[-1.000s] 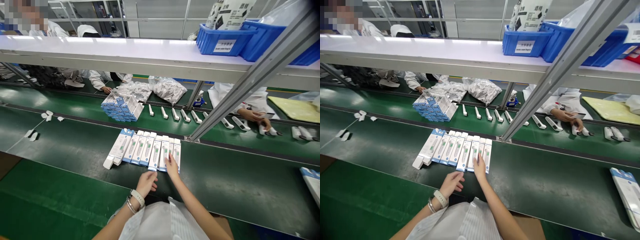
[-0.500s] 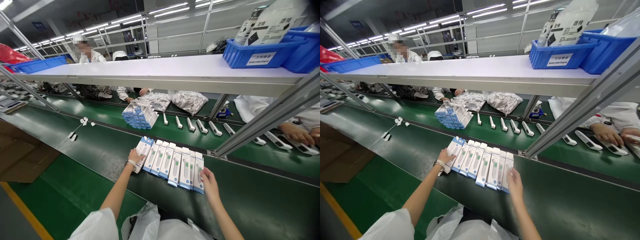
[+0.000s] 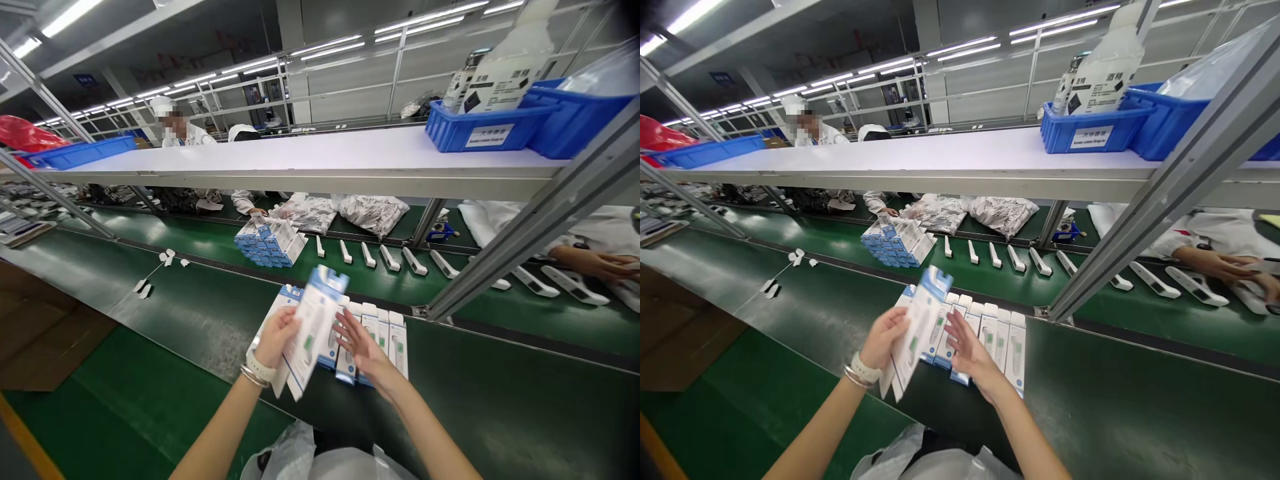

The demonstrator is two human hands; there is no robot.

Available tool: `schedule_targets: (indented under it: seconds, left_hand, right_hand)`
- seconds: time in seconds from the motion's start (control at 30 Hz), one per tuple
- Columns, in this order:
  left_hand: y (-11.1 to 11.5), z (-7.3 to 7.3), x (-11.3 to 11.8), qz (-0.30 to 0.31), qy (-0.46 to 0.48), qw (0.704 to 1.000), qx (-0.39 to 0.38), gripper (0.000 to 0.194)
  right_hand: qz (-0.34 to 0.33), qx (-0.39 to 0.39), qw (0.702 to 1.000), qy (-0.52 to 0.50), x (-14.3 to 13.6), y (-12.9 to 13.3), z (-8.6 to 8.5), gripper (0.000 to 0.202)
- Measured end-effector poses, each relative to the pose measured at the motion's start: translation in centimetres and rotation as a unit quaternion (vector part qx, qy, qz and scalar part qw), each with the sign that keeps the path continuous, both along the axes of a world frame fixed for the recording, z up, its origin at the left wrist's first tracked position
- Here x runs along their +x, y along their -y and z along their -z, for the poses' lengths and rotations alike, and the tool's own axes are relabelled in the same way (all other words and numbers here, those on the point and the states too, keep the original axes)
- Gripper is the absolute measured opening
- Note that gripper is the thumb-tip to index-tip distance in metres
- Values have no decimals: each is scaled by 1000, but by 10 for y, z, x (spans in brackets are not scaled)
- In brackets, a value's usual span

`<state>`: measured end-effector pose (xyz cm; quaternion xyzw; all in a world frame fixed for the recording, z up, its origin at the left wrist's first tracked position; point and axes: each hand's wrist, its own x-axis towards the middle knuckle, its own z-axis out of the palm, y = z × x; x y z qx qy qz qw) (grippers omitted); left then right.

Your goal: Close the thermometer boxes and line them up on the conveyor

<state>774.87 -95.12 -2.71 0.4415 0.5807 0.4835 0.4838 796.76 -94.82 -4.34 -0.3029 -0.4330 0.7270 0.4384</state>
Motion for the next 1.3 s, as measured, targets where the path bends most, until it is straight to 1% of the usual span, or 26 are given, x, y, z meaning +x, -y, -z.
schedule_targets:
  seconds: [0.03, 0.07, 0.1, 0.17, 0.23, 0.3, 0.33, 0.37, 0.43, 0.53, 0.57, 0.63, 0.67, 0.73, 0.8, 0.87, 0.93, 1.0, 1.07, 1.13, 1.17, 1.23, 1.3]
  left_hand:
    - [7, -4, 19, 53, 54, 997, -10, 34]
    - [13, -7, 36, 91, 88, 992, -6, 34]
    - [18, -8, 50, 125, 106, 986, -1, 36]
    - [25, -6, 69, 184, 119, 976, 20, 52]
    - [29, -2, 77, 234, 105, 966, 37, 75]
    - [31, -1, 81, 256, 66, 964, 38, 93]
    - [31, 0, 83, 255, 44, 965, 33, 98]
    - [31, -1, 85, 248, 27, 968, 24, 96]
    - [30, -1, 90, 225, 9, 974, 0, 77]
    - [29, 1, 98, 194, -8, 980, -45, 39]
    - [29, 3, 100, 190, -16, 980, -54, 31]
    - [31, 8, 103, 181, -41, 982, -44, 27]
    - [32, 11, 105, 171, -61, 983, -22, 26]
    - [36, 18, 111, 143, -120, 981, 47, 28]
    - [40, 26, 118, 118, -195, 966, 125, 41]
    - [45, 35, 127, 108, -260, 942, 184, 58]
    - [51, 43, 135, 106, -302, 923, 211, 67]
    - [55, 49, 139, 120, -315, 915, 223, 70]
    - [58, 50, 138, 155, -290, 918, 223, 73]
    - [59, 46, 134, 193, -222, 934, 203, 72]
    - [59, 42, 132, 205, -170, 946, 183, 69]
    - [56, 31, 128, 204, -43, 968, 140, 60]
    - [50, 17, 128, 199, 77, 971, 107, 56]
  right_hand:
    - [-45, 6, 998, -33, -5, -1, -8, 86]
    - [-71, 9, 996, -47, -8, -2, -12, 88]
    - [-77, 11, 996, -43, -8, -3, -15, 86]
    - [-47, 21, 999, -12, -4, -3, -13, 77]
    - [-19, 22, 999, 18, 4, -1, -6, 73]
    - [-6, 16, 1000, 26, 11, 2, 1, 74]
    - [-1, 15, 1000, 24, 14, 3, 4, 76]
    - [7, 12, 1000, 27, 16, 5, 6, 74]
    - [40, -11, 998, 41, 20, 8, 7, 62]
    - [115, -69, 990, 46, 22, 12, 6, 44]
    - [132, -79, 987, 39, 23, 13, 5, 42]
    - [145, -79, 986, 31, 25, 14, 4, 42]
    - [152, -72, 985, 32, 26, 14, 2, 42]
    - [184, -40, 982, 30, 28, 16, -1, 42]
    - [229, -6, 973, 15, 29, 18, -5, 45]
    - [264, 2, 965, -2, 27, 22, -8, 49]
    - [290, -12, 957, -14, 24, 27, -9, 49]
    - [321, -23, 946, -20, 23, 32, -10, 44]
    - [344, -16, 939, -10, 26, 35, -10, 36]
    - [348, 11, 937, 19, 31, 37, -11, 29]
    - [341, 29, 939, 37, 34, 37, -12, 26]
    - [314, 70, 944, 74, 40, 38, -14, 24]
    - [291, 109, 945, 106, 44, 40, -16, 24]
